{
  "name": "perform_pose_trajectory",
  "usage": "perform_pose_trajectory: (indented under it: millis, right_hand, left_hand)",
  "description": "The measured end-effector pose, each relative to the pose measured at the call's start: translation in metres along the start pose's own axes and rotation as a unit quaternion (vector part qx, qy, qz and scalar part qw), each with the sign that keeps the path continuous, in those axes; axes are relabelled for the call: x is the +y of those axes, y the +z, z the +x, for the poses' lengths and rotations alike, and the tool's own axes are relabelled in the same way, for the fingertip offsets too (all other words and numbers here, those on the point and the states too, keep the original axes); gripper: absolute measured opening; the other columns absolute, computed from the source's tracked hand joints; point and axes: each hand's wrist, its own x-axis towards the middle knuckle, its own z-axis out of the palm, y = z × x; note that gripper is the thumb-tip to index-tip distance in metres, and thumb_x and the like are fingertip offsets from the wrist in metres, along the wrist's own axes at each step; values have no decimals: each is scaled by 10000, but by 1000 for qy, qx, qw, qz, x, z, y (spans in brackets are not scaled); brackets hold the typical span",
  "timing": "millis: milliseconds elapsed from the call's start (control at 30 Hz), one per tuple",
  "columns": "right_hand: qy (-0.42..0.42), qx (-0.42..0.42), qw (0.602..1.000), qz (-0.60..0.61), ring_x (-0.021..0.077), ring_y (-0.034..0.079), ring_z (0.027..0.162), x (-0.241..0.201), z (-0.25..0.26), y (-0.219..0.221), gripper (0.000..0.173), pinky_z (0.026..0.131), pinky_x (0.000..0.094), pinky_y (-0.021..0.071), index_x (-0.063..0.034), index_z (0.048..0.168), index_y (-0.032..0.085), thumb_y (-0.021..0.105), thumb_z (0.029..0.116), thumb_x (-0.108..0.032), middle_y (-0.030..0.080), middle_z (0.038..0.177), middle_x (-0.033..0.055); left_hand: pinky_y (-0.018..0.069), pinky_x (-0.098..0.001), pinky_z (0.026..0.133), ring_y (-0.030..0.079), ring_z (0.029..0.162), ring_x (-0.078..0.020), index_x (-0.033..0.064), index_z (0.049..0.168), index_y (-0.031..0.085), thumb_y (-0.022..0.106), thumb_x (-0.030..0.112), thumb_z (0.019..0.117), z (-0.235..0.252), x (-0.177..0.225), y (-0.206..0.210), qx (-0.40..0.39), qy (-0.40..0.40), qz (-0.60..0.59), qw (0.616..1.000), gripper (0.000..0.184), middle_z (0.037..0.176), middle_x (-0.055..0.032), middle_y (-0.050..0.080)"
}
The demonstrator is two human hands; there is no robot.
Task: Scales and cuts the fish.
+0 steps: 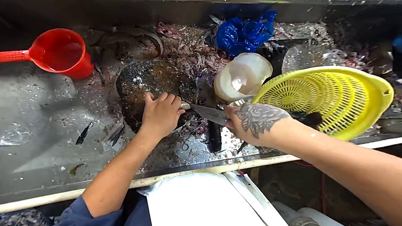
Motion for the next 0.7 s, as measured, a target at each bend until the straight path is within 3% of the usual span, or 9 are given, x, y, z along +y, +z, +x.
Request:
perform_pose_trajectory:
  millis: [67, 200, 300, 400, 433, 500, 533, 633, 700]
  right_hand:
    - [-30, -27, 998, 53, 282, 693, 892, 8, 15, 3, 322, 763, 506, 567, -133, 1201, 626, 500, 1076, -402, 679, 958, 105]
    - [-24, -102, 978, 179, 178, 545, 507, 24, 32, 6, 432, 498, 347, 500, -96, 1274, 571, 484, 1076, -470, 557, 710, 90]
    - [-19, -145, 947, 285, 140, 461, 445, 32, 37, 16, 416, 440, 297, 447, -98, 1294, 535, 479, 1078, -449, 470, 632, 60]
    - [-32, -136, 948, 286, 141, 484, 462, 40, 34, 22, 402, 448, 296, 459, -96, 1279, 536, 477, 1079, -439, 488, 649, 61]
    - [-48, -104, 967, 229, 168, 546, 529, 43, 30, 20, 414, 506, 342, 499, -94, 1296, 568, 484, 1079, -436, 552, 711, 80]
    - [-66, -25, 993, 100, 248, 685, 826, 48, 20, 13, 359, 739, 485, 566, -141, 1268, 643, 516, 1071, -413, 687, 933, 88]
    - [-61, 11, 997, 46, 268, 701, 887, 48, 14, 11, 311, 759, 515, 571, -179, 1219, 663, 520, 1063, -406, 702, 959, 75]
    - [-3, 50, 998, -41, 338, 707, 914, 35, -6, -4, 236, 710, 530, 561, -233, 1187, 654, 474, 1074, -337, 697, 935, 106]
    - [13, 69, 995, -73, 347, 707, 843, 28, -12, -11, 196, 659, 506, 551, -226, 1168, 656, 491, 1068, -259, 682, 852, 116]
  left_hand:
    - [387, -617, 992, 647, 1041, -247, 186, 1132, 686, 536, 477, 1034, 3, 2, 1, 12, 12, 15, 1000, 341, 1057, -18, 681]
    - [424, -569, 907, 658, 985, -250, 187, 1192, 688, 581, 479, 1017, 8, 0, 1, 22, 38, 51, 998, 357, 1056, -34, 690]
    - [423, -566, 899, 662, 953, -257, 269, 1300, 671, 568, 474, 1023, 13, -2, -5, 8, 55, 69, 996, 359, 1033, -44, 694]
    - [410, -595, 909, 662, 937, -272, 339, 1320, 659, 538, 485, 1032, 20, 0, -11, -13, 62, 78, 995, 344, 993, -46, 696]
    - [409, -607, 909, 663, 930, -280, 331, 1307, 669, 544, 477, 1032, 23, 0, -13, -15, 63, 77, 995, 336, 984, -49, 700]
    - [413, -622, 912, 669, 944, -289, 313, 1305, 674, 542, 469, 1037, 26, -1, -15, -19, 61, 76, 995, 337, 1005, -52, 708]
    - [415, -621, 912, 668, 947, -290, 309, 1305, 673, 541, 472, 1038, 26, -1, -15, -18, 60, 77, 995, 339, 1012, -53, 708]
    - [419, -605, 899, 662, 931, -291, 324, 1310, 670, 552, 501, 1026, 25, -2, -12, -6, 58, 86, 995, 355, 1000, -56, 702]
    - [411, -602, 905, 647, 934, -300, 337, 1318, 658, 560, 526, 1016, 23, 0, -10, -9, 53, 91, 994, 369, 994, -70, 683]
